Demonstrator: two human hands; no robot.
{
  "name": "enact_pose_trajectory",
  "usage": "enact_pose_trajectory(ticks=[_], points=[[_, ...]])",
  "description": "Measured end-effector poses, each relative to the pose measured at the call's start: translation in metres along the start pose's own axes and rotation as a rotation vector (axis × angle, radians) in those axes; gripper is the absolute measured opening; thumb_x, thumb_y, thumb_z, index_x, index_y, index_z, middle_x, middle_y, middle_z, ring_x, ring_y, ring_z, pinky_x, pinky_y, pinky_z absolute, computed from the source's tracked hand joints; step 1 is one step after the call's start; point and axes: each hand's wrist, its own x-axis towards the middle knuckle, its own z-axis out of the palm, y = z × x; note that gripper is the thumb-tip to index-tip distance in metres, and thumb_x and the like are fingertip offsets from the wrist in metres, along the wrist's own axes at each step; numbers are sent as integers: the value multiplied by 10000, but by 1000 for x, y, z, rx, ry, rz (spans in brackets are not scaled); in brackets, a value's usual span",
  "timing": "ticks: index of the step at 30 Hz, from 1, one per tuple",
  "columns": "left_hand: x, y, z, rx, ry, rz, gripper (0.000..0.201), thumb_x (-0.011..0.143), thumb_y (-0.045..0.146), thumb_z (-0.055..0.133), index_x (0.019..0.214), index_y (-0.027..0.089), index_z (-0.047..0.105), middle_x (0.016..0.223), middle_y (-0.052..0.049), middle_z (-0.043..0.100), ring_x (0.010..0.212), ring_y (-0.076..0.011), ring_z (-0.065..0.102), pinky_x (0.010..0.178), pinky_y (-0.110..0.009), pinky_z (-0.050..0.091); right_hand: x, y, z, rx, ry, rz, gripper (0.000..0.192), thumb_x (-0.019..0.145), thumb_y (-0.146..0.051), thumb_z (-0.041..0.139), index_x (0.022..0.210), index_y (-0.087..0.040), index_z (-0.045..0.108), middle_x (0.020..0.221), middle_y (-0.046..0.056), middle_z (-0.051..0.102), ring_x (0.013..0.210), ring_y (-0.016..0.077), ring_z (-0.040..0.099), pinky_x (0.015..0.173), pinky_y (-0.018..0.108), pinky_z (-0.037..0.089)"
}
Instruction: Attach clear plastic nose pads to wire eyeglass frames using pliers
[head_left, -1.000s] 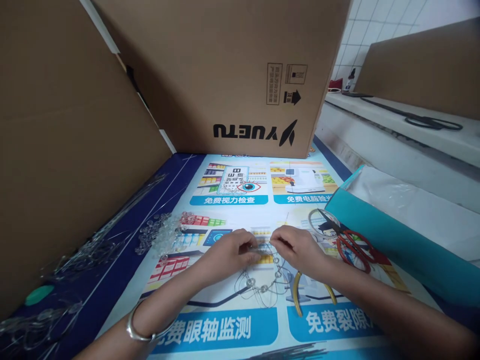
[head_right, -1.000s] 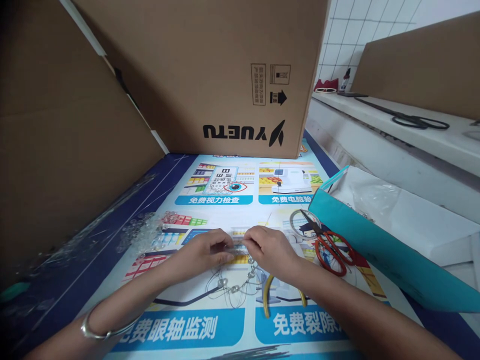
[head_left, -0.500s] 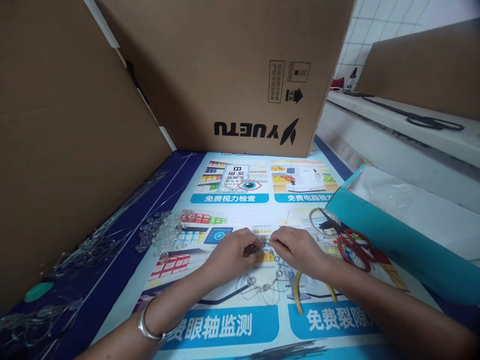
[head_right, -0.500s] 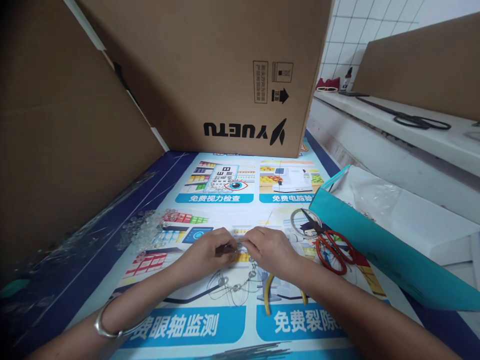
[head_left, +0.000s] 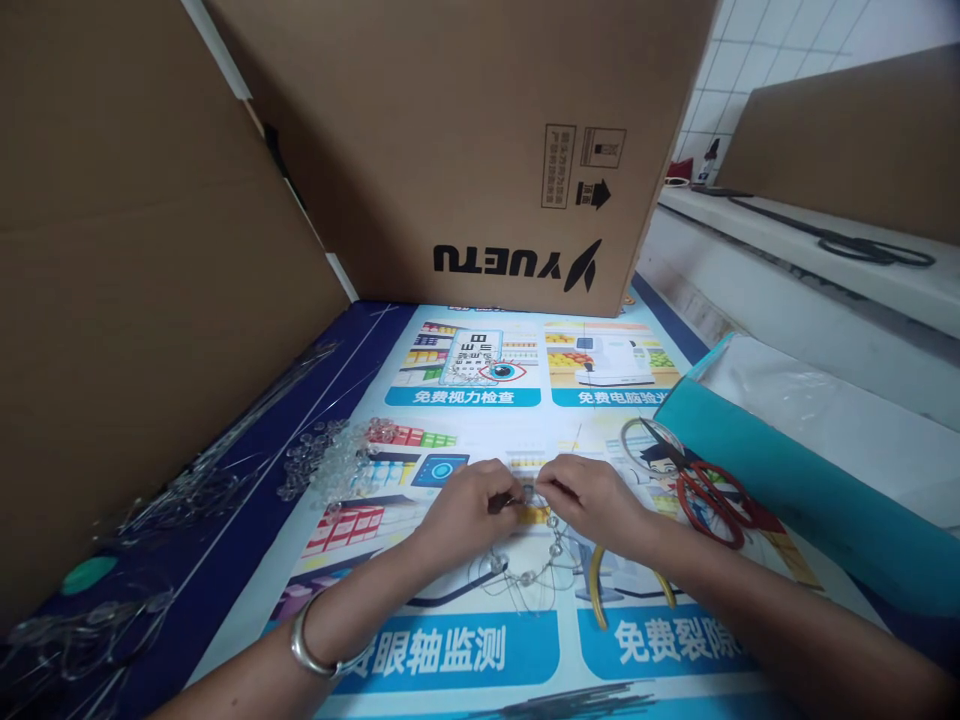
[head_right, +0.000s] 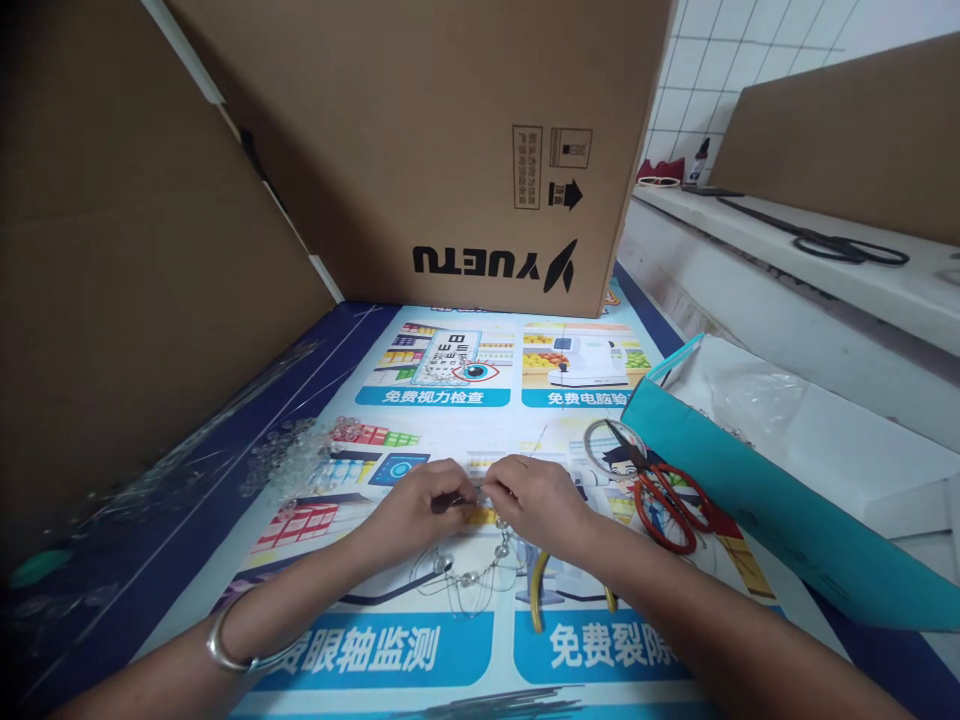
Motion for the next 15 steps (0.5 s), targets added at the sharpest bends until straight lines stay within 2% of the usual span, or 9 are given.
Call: enact_pose_trajectory(ticks=[5, 9, 15], points=[[2, 1, -12, -72, -96, -43, 145, 776, 178, 493, 794, 219, 631, 778, 22, 613, 716, -133, 544, 641, -239, 380, 1, 0, -2, 33, -2, 9, 109, 860, -208, 457, 836, -189, 562, 806, 17, 611, 753, 120, 541, 692, 230, 380], [3, 0, -15, -75, -135, -48, 109, 769, 208, 522, 795, 219, 627, 803, 17, 618, 730, -138, 550, 656, -243, 393, 2, 1, -5, 54, -20, 48, 119, 860, -222, 456, 831, -189, 567, 816, 15, 607, 753, 122, 532, 690, 237, 372], [2, -1, -12, -42, -125, 0, 80, 761, 205, 544, 764, 210, 624, 803, 4, 618, 762, -147, 553, 709, -267, 402, 6, -3, -13, 120, -120, 160, 101, 829, -228, 497, 766, -197, 570, 701, -30, 583, 626, 95, 516, 559, 201, 354]])
